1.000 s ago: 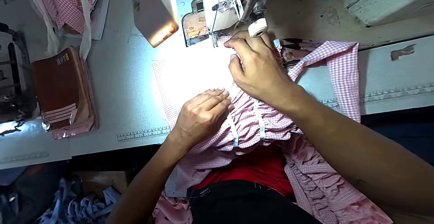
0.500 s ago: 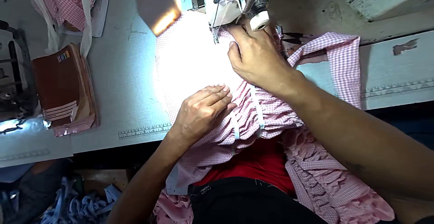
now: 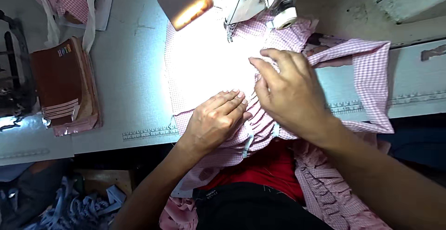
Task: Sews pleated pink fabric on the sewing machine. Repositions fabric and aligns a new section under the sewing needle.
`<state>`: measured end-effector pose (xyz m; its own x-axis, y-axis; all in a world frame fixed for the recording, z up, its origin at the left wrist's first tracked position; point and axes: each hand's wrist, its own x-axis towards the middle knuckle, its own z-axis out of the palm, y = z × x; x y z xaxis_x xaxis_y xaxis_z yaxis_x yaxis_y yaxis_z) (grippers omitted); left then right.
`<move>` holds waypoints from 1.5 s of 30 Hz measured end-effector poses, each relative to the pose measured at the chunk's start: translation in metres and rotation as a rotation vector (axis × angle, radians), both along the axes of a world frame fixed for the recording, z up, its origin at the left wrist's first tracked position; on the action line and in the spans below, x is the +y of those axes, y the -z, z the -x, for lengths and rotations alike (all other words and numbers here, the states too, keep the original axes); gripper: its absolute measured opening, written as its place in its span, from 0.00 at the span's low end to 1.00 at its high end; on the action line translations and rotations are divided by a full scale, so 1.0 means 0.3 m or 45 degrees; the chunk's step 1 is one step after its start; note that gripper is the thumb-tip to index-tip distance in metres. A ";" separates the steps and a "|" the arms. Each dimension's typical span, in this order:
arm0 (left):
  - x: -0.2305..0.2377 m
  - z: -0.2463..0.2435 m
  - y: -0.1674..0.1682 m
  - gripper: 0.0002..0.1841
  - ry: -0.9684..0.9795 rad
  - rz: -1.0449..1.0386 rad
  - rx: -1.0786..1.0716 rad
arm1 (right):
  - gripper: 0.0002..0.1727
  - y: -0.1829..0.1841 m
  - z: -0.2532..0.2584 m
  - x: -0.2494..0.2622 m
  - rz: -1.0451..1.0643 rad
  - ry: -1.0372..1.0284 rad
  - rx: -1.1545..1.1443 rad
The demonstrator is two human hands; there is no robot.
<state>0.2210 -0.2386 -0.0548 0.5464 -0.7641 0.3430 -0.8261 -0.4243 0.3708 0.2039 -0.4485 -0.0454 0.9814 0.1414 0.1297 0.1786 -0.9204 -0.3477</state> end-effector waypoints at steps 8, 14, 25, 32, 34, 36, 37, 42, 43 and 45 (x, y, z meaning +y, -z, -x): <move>-0.013 -0.002 -0.015 0.14 -0.027 -0.020 -0.014 | 0.25 0.002 -0.064 -0.028 0.019 -0.020 -0.043; -0.014 0.005 -0.013 0.15 -0.037 -0.013 -0.010 | 0.19 0.022 -0.112 -0.041 0.081 -0.134 -0.222; -0.009 0.001 -0.015 0.14 -0.027 -0.020 0.000 | 0.26 -0.004 -0.102 -0.043 0.123 -0.125 -0.118; -0.003 0.001 -0.013 0.14 -0.017 -0.034 -0.013 | 0.16 -0.006 -0.086 -0.039 0.098 -0.188 -0.197; -0.001 0.002 -0.011 0.13 -0.016 -0.024 -0.014 | 0.24 -0.014 -0.087 -0.031 0.156 -0.129 -0.154; 0.000 0.002 -0.008 0.13 -0.023 -0.022 -0.015 | 0.25 -0.029 -0.073 -0.020 0.148 -0.148 -0.102; -0.001 0.001 -0.004 0.14 -0.025 -0.022 -0.017 | 0.22 -0.033 -0.068 -0.019 0.132 -0.176 -0.108; -0.004 0.001 0.006 0.14 -0.036 0.010 -0.029 | 0.17 -0.008 -0.096 -0.030 0.170 -0.149 -0.199; -0.003 0.000 0.006 0.14 -0.039 0.008 -0.036 | 0.21 -0.012 -0.098 -0.030 0.179 -0.119 -0.173; -0.001 -0.002 0.004 0.14 -0.038 0.002 -0.039 | 0.28 -0.021 -0.090 -0.024 0.188 -0.096 -0.106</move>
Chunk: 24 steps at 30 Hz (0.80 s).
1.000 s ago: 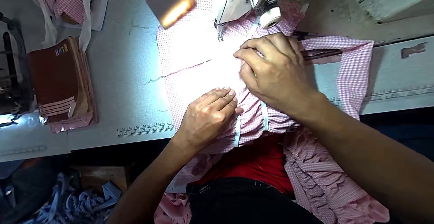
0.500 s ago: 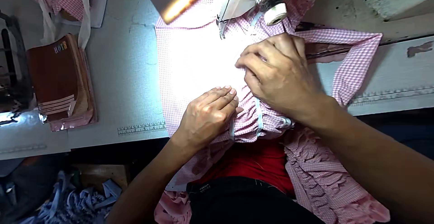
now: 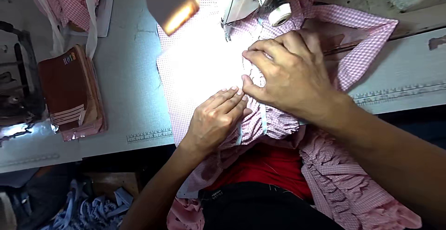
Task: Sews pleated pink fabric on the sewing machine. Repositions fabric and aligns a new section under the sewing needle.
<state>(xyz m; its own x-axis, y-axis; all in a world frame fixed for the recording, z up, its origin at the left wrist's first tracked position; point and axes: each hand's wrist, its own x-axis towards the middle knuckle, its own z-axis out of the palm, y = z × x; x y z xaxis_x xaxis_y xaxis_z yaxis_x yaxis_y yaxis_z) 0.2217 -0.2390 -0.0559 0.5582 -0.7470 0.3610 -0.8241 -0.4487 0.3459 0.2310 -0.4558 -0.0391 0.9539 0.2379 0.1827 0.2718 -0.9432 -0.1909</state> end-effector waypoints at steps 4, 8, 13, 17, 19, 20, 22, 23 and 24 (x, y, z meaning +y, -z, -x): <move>-0.003 0.002 0.003 0.14 0.003 -0.003 0.001 | 0.18 0.013 0.004 -0.010 -0.065 -0.069 -0.052; -0.007 0.004 0.007 0.14 -0.009 -0.029 -0.028 | 0.22 0.015 -0.002 -0.017 -0.015 -0.009 -0.074; -0.024 -0.006 0.013 0.14 -0.024 -0.051 -0.043 | 0.21 -0.007 0.008 -0.010 -0.041 -0.020 -0.022; -0.033 -0.017 0.006 0.15 -0.036 -0.053 0.003 | 0.15 0.022 -0.022 -0.021 -0.007 -0.046 -0.117; -0.031 -0.012 0.007 0.16 -0.036 -0.075 0.013 | 0.15 0.003 -0.019 -0.018 0.003 -0.015 -0.086; -0.031 -0.008 0.006 0.16 -0.038 -0.082 0.018 | 0.15 -0.023 0.000 -0.005 -0.025 -0.007 -0.059; -0.036 -0.011 0.007 0.15 -0.053 -0.076 0.028 | 0.16 -0.066 0.041 0.039 -0.112 0.008 -0.086; -0.038 -0.010 0.010 0.13 -0.063 -0.068 0.032 | 0.17 -0.062 0.059 0.068 -0.198 0.030 -0.118; -0.038 -0.009 0.014 0.12 -0.068 -0.058 0.043 | 0.17 -0.038 0.074 0.093 -0.302 0.048 -0.133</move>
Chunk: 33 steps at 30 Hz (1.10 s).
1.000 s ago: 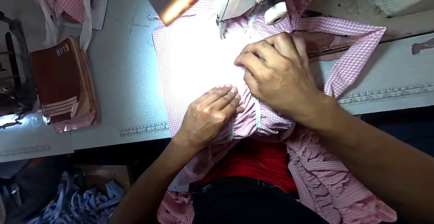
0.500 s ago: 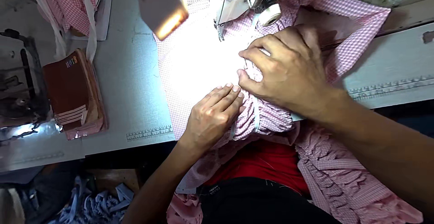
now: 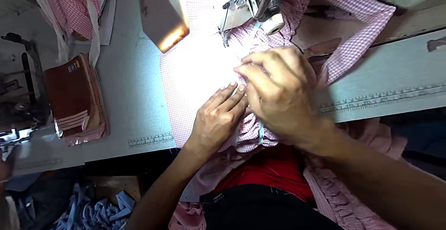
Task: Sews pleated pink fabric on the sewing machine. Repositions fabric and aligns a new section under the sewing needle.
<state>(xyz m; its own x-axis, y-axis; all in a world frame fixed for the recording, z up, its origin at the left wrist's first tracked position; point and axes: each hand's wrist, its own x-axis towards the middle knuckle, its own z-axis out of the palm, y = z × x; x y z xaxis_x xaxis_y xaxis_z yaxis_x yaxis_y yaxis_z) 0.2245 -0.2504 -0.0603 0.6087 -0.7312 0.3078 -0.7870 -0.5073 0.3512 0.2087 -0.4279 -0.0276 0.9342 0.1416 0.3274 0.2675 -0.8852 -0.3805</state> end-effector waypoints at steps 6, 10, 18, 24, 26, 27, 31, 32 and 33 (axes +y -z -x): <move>0.088 -0.104 0.007 0.20 0.299 0.199 0.240 | 0.19 0.096 -0.014 -0.037 -0.076 0.019 0.101; 0.096 -0.111 -0.046 0.31 0.168 -0.150 0.128 | 0.20 0.075 -0.008 -0.037 -0.025 -0.017 0.141; 0.034 0.071 0.010 0.11 0.065 0.111 -0.125 | 0.20 0.081 -0.048 -0.079 0.010 -0.090 0.117; 0.043 0.126 0.019 0.11 0.053 0.130 -0.054 | 0.23 0.094 -0.068 -0.081 0.062 -0.104 0.119; 0.046 0.118 0.014 0.11 0.063 0.145 -0.023 | 0.23 0.101 -0.086 -0.087 0.091 -0.104 0.092; 0.046 0.114 0.013 0.11 0.065 0.150 -0.020 | 0.22 0.099 -0.093 -0.089 0.097 -0.107 0.079; 0.047 0.104 0.007 0.12 0.080 0.153 0.000 | 0.17 0.090 -0.110 -0.097 0.111 -0.130 -0.015; 0.048 0.102 0.006 0.13 0.084 0.153 0.004 | 0.16 0.089 -0.109 -0.099 0.134 -0.123 -0.028; 0.048 0.099 0.005 0.13 0.087 0.154 0.005 | 0.17 0.086 -0.107 -0.098 0.164 -0.101 -0.025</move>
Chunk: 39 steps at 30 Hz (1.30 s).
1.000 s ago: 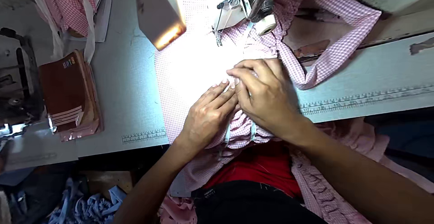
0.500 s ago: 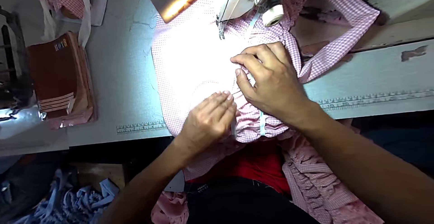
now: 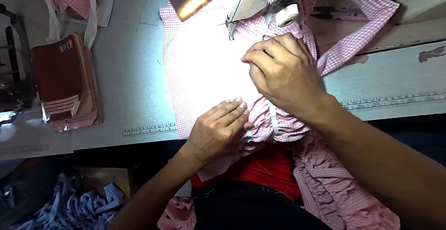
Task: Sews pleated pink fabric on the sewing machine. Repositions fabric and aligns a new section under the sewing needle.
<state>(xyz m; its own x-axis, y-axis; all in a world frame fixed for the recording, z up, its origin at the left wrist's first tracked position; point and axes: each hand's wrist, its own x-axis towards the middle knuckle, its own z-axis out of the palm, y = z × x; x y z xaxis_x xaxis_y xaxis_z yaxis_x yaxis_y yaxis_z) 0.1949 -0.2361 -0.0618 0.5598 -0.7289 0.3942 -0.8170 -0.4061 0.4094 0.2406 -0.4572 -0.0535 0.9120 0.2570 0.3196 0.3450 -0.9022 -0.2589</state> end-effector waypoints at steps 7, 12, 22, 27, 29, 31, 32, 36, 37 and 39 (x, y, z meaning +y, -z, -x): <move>-0.001 -0.017 -0.016 0.12 0.011 -0.031 0.010 | 0.16 -0.029 0.038 -0.004 -0.035 -0.053 0.066; 0.002 -0.025 -0.022 0.13 0.008 -0.068 0.001 | 0.23 -0.043 0.048 -0.011 0.031 -0.012 0.141; 0.003 -0.047 -0.023 0.12 0.017 -0.073 -0.006 | 0.21 -0.067 0.067 -0.013 0.054 -0.117 0.151; 0.004 -0.049 -0.022 0.13 0.005 -0.050 0.007 | 0.20 -0.062 0.061 -0.010 0.071 -0.056 0.090; 0.007 -0.053 -0.021 0.13 0.004 -0.048 0.005 | 0.23 -0.062 0.057 -0.007 0.086 -0.034 0.106; 0.006 -0.057 -0.018 0.13 0.009 -0.044 0.007 | 0.21 -0.060 0.058 -0.008 0.083 -0.053 0.107; 0.006 -0.059 -0.017 0.13 0.009 -0.046 0.009 | 0.19 -0.058 0.056 -0.008 0.073 -0.070 0.096; 0.004 -0.069 -0.021 0.13 0.004 -0.058 0.010 | 0.20 -0.062 0.048 -0.009 0.099 -0.024 0.106; 0.003 -0.071 -0.022 0.12 0.001 -0.053 0.010 | 0.23 -0.060 0.044 -0.009 0.114 0.014 0.113; 0.000 -0.076 -0.024 0.13 0.002 -0.048 0.019 | 0.22 -0.058 0.046 -0.009 0.098 0.003 0.124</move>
<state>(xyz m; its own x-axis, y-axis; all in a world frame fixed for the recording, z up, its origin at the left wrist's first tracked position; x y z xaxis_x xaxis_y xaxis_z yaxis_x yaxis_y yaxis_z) 0.2176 -0.2361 -0.0547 0.5641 -0.7442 0.3578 -0.8116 -0.4199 0.4061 0.2268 -0.4600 -0.0361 0.9385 0.2753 0.2086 0.3195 -0.9213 -0.2215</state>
